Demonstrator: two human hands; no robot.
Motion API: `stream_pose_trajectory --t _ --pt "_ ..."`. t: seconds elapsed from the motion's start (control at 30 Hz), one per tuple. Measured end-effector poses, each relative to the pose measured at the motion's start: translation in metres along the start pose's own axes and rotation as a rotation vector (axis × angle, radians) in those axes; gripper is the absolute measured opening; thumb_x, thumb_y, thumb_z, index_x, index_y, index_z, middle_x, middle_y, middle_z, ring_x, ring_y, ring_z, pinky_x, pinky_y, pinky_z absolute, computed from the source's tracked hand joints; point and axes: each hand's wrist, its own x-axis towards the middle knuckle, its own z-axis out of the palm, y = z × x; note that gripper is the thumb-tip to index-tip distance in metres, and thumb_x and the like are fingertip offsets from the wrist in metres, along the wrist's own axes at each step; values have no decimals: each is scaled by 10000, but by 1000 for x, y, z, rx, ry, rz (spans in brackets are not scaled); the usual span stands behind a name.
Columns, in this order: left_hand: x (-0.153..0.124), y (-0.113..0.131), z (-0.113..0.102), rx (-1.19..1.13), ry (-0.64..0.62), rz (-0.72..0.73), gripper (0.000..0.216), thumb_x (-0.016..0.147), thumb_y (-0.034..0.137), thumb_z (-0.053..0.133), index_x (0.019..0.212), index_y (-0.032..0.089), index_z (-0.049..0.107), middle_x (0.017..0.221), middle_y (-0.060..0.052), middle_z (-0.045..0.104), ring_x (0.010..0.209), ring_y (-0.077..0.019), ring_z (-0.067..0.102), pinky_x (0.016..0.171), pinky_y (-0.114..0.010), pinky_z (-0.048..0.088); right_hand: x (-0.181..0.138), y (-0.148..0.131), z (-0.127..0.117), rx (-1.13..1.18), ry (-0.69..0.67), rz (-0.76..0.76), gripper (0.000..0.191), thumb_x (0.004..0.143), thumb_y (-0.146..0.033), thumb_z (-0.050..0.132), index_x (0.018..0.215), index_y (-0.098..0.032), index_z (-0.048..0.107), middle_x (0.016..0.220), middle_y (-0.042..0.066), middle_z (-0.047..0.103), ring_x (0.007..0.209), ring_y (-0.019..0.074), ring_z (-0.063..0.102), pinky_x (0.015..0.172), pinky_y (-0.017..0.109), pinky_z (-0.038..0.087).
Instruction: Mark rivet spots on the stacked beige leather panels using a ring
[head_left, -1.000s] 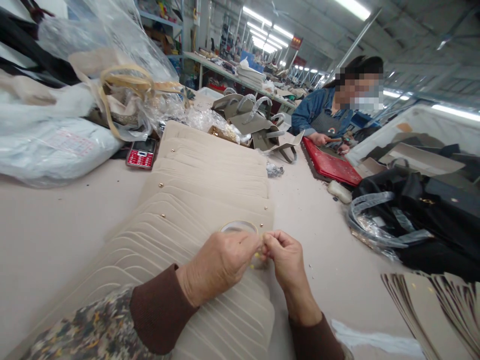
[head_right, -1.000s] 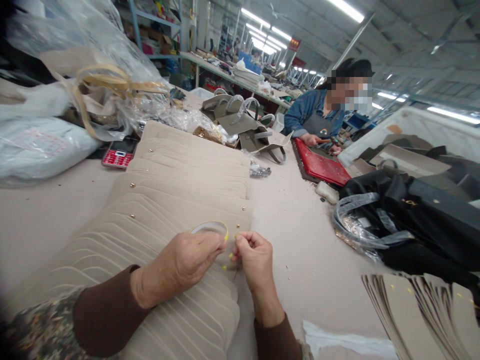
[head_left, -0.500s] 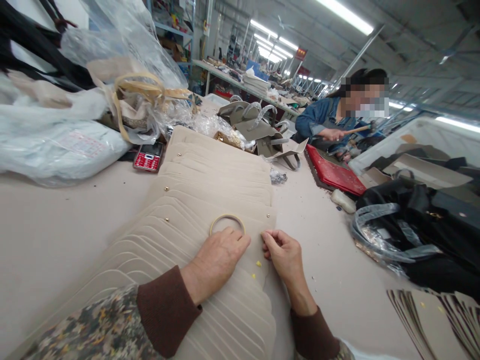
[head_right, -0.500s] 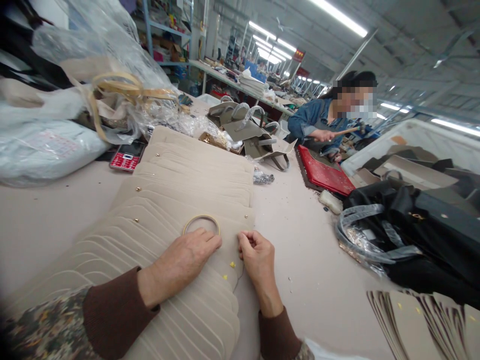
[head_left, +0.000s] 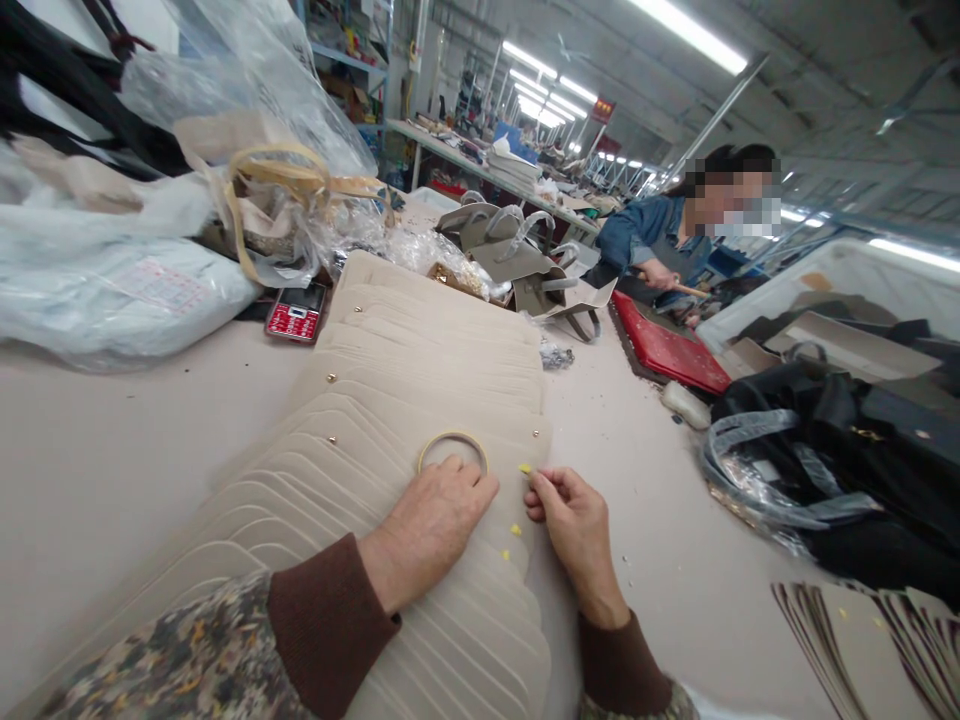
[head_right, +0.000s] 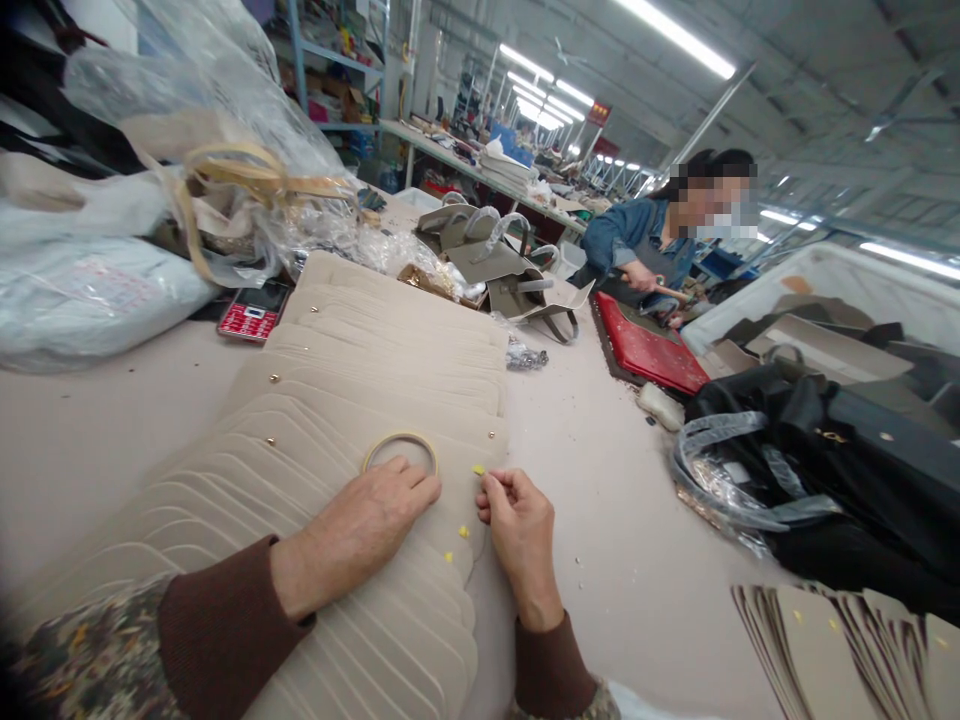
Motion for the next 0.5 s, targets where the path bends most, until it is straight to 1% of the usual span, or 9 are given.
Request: stream_pose_trajectory --t 0.1,0.17,0.23,0.3,0.4,0.43,0.5 --pt "1 -1 1 -5 -5 17 134 945 114 450 946 174 569 947 -62 625 860 -247 525 745 -387 460 -1 -2 4 -168 25 -104 304 829 -453 623 837 -169 729 609 21 687 544 151 626 545 243 507" --pt "1 -3 1 6 7 40 149 932 90 444 949 173 567 948 -63 624 859 -244 521 775 -399 453 1 -6 7 -284 56 -174 290 849 -422 593 788 -175 732 605 25 687 557 157 623 569 248 487" --pt "1 -4 0 5 49 70 154 924 80 439 948 171 561 942 -63 616 853 -237 515 793 -400 445 5 -10 10 -357 70 -223 278 852 -391 579 747 -177 724 630 33 701 583 162 627 598 251 471" --pt "0 -6 -3 -18 95 99 140 935 101 430 929 170 552 926 -59 606 841 -230 509 778 -387 444 8 -13 10 -386 53 -257 270 853 -367 566 740 -176 719 659 36 712 600 161 626 616 250 457" --pt "-3 -8 -6 -54 120 124 136 955 141 419 906 170 543 908 -55 600 835 -226 512 740 -369 447 5 -14 3 -417 -23 -294 254 848 -338 564 732 -171 715 677 26 710 619 154 618 625 242 436" --pt "-4 -8 -7 -58 123 126 136 956 145 419 905 170 542 905 -54 601 835 -227 514 734 -367 448 3 -15 0 -439 -70 -289 247 839 -328 573 711 -169 711 657 18 697 609 149 606 610 237 423" --pt "-4 -9 -6 -62 125 128 127 950 141 429 910 170 546 904 -53 606 836 -229 521 733 -367 454 -2 -16 -6 -474 -203 -229 228 812 -304 597 663 -166 701 600 -2 659 568 133 567 554 224 385"
